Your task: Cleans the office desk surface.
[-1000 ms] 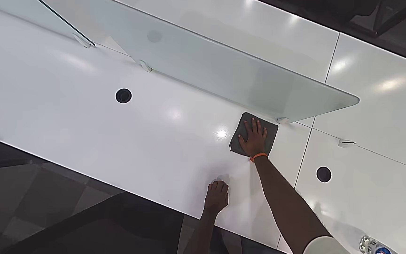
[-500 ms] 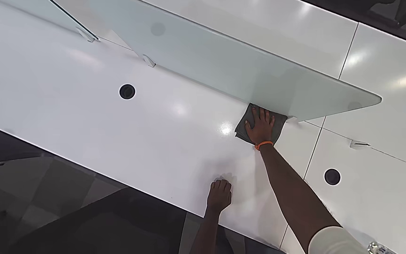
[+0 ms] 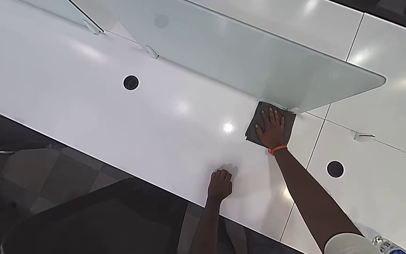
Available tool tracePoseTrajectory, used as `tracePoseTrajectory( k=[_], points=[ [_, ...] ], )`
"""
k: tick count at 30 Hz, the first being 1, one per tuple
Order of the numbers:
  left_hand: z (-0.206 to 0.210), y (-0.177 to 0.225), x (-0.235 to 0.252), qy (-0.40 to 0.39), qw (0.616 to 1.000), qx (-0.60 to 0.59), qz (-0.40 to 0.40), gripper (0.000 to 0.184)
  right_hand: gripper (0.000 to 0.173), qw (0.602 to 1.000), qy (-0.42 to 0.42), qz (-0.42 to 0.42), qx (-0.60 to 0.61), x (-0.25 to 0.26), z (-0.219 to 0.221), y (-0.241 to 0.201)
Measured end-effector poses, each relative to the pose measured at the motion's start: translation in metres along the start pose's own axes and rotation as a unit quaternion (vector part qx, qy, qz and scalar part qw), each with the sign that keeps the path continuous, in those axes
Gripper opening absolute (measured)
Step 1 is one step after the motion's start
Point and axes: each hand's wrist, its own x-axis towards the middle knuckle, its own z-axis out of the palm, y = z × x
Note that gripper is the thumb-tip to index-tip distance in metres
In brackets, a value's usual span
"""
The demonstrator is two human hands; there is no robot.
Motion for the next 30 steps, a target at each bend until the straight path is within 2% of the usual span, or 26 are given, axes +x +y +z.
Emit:
tracePoseTrajectory(
  k=[3,6,9,12,17,30],
  points=[
    [-0.001,0.0,0.001,-0.006,1.0,-0.002,-0.006,0.021,0.091,0.998,0.03,0.04,-0.03,-0.016,-0.014,-0.008],
    [-0.002,0.001,0.002,-0.006,1.0,-0.005,-0.006,0.021,0.102,0.988,0.052,0.147,-0.006,-0.027,-0.024,-0.022],
    [-0.003,0.001,0.001,-0.012,1.0,-0.008,-0.009,0.021,0.106,0.968,0.051,0.241,0.036,-0.017,-0.008,-0.029],
    [-0.003,0.001,0.001,-0.024,1.0,-0.002,-0.011,0.022,0.114,0.96,0.044,0.277,0.023,0.008,0.003,-0.042],
    [-0.005,0.002,0.001,-0.014,1.0,-0.013,-0.009,0.019,0.115,0.96,0.025,0.278,-0.003,0.037,0.008,-0.059],
    [-0.005,0.003,0.003,-0.013,1.0,-0.013,-0.011,0.015,0.112,0.964,-0.002,0.265,0.004,0.073,-0.002,-0.113]
  ],
)
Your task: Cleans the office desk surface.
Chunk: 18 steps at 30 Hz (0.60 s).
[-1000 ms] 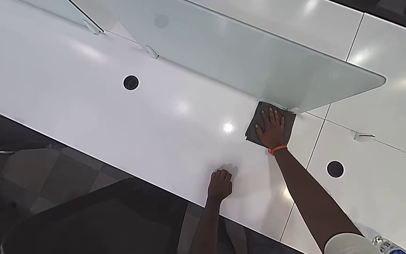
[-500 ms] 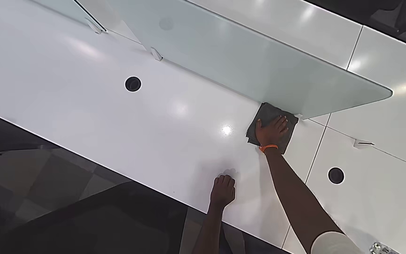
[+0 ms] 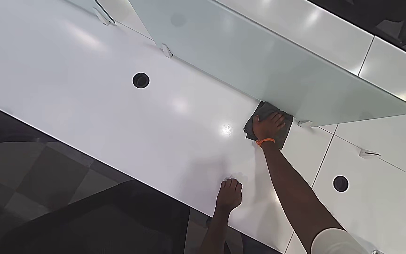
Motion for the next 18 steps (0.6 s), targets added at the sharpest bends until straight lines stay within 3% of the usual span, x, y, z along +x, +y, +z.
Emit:
tracePoseTrajectory(
  k=[11,18],
  points=[
    [0.0,0.001,0.0,-0.005,1.0,0.004,-0.002,0.014,0.113,0.997,0.019,-0.069,-0.021,0.003,0.012,-0.025],
    [0.001,0.0,-0.001,0.003,1.0,0.005,-0.001,0.019,0.108,0.983,0.026,-0.181,-0.005,0.005,0.014,-0.011]
  ],
)
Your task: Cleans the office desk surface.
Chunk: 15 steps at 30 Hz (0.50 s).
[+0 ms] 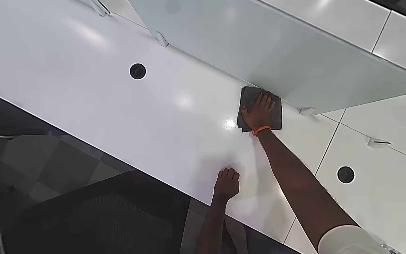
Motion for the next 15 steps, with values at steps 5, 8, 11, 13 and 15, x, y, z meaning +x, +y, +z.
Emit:
tracePoseTrajectory(
  k=[5,8,11,13,15],
  points=[
    [0.0,-0.002,0.0,-0.004,1.0,-0.01,0.0,0.02,0.104,0.99,-0.025,-0.139,-0.005,-0.013,-0.002,0.017],
    [0.005,-0.002,-0.001,0.001,1.0,-0.016,0.003,0.021,0.104,0.977,-0.05,-0.208,-0.009,-0.031,-0.003,0.028],
    [0.005,-0.003,-0.001,0.002,1.0,-0.019,0.002,0.02,0.103,0.972,-0.045,-0.231,-0.013,-0.052,0.0,0.033],
    [0.005,-0.003,0.0,-0.001,1.0,-0.02,0.0,0.02,0.102,0.97,-0.046,-0.237,-0.017,-0.067,0.002,0.036],
    [0.004,-0.003,0.0,-0.001,1.0,-0.024,0.001,0.02,0.102,0.969,-0.051,-0.24,-0.02,-0.083,0.002,0.038]
  ],
)
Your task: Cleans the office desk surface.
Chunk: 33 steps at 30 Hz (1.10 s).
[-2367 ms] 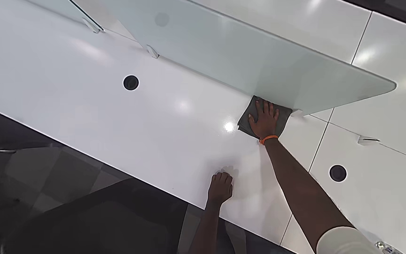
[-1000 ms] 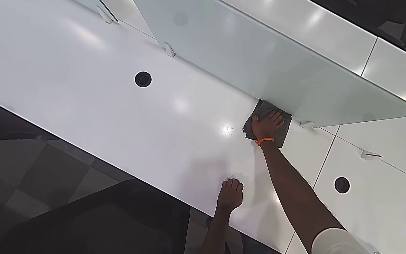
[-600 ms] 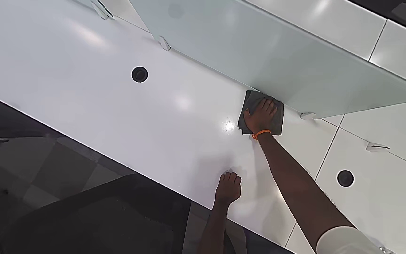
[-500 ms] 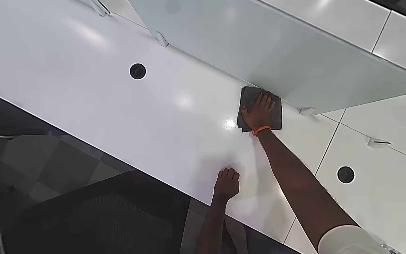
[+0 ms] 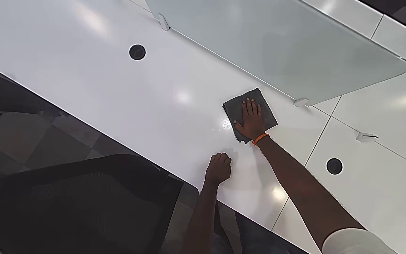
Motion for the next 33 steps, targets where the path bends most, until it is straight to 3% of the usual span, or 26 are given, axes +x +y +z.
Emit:
tracePoseTrajectory(
  k=[10,14,18,23,28,31,33],
  points=[
    [-0.004,0.0,-0.001,0.005,0.999,-0.037,0.01,0.025,0.101,1.0,0.006,0.015,-0.01,-0.068,0.009,-0.035],
    [0.004,-0.009,-0.008,0.094,0.985,-0.142,0.031,0.025,0.099,1.0,-0.002,0.012,-0.023,-0.091,0.015,-0.052],
    [0.007,-0.008,-0.021,0.212,0.944,-0.244,-0.07,0.029,0.098,0.999,-0.02,-0.005,-0.024,-0.113,0.016,-0.073],
    [-0.006,0.007,-0.072,0.301,0.905,-0.228,-0.195,0.031,0.085,0.995,-0.069,-0.065,-0.008,-0.15,0.023,-0.106],
    [-0.013,0.02,-0.121,0.244,0.907,-0.15,-0.308,0.033,0.085,0.973,-0.141,-0.182,0.036,-0.203,0.017,-0.126],
    [-0.02,0.056,-0.138,0.165,0.94,-0.165,-0.247,0.033,0.091,0.946,-0.181,-0.257,0.076,-0.238,0.016,-0.114],
    [-0.015,0.081,-0.148,0.176,0.955,-0.167,-0.169,0.034,0.093,0.925,-0.215,-0.291,0.114,-0.253,0.011,-0.105]
  ],
)
